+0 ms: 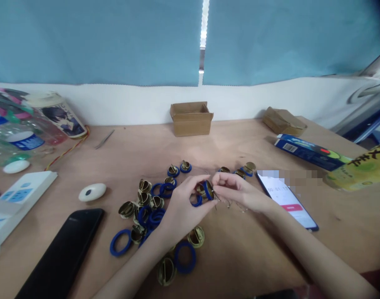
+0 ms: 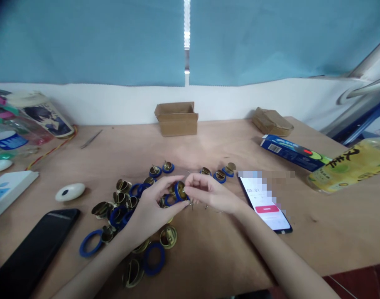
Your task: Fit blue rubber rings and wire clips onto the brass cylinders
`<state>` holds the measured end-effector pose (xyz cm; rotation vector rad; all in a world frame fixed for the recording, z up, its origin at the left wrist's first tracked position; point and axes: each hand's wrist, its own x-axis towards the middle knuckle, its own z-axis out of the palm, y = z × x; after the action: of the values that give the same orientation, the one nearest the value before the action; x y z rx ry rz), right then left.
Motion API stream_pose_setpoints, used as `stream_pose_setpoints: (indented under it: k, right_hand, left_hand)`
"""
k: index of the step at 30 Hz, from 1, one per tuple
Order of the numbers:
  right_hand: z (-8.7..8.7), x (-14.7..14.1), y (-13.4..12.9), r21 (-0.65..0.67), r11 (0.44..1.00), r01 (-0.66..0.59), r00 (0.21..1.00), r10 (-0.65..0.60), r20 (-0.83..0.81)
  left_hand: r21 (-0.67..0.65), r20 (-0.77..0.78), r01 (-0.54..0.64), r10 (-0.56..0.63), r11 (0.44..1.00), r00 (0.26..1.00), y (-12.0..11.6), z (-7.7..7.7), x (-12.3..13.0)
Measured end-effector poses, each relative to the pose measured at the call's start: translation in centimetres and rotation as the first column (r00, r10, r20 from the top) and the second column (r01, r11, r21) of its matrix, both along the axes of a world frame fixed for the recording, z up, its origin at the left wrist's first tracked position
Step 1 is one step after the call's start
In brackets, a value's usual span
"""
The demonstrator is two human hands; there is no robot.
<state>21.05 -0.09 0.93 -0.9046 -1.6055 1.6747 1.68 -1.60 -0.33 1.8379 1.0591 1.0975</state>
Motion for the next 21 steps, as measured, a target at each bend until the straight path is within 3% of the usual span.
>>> stream_pose_setpoints:
  k: [6, 12, 21]
  right_hand:
    - [-0.2, -0.5, -0.7, 0.256, 0.966, 0.031, 0.985, -0.072, 0.154]
    - [0.2, -1.5, -1.6, 0.604, 0.796, 0.048, 0.895, -0.303, 0.328]
    - [-0.2, -1.7, -1.9, 0.768, 0.64, -0.032, 0.875, -0.354, 0.331]
  left_hand:
    - [0.133, -0.071, -0.027, 0.036, 0.991, 0.997, 0.2, -0.1, -0.2]
    - [0.243, -0.049, -0.069, 0.083, 0.968, 0.995, 0.2, -0.7, -0.2]
    - [0.299, 0.024, -0.045, 0.039, 0.953, 0.999, 0.0, -1.3, -0.1]
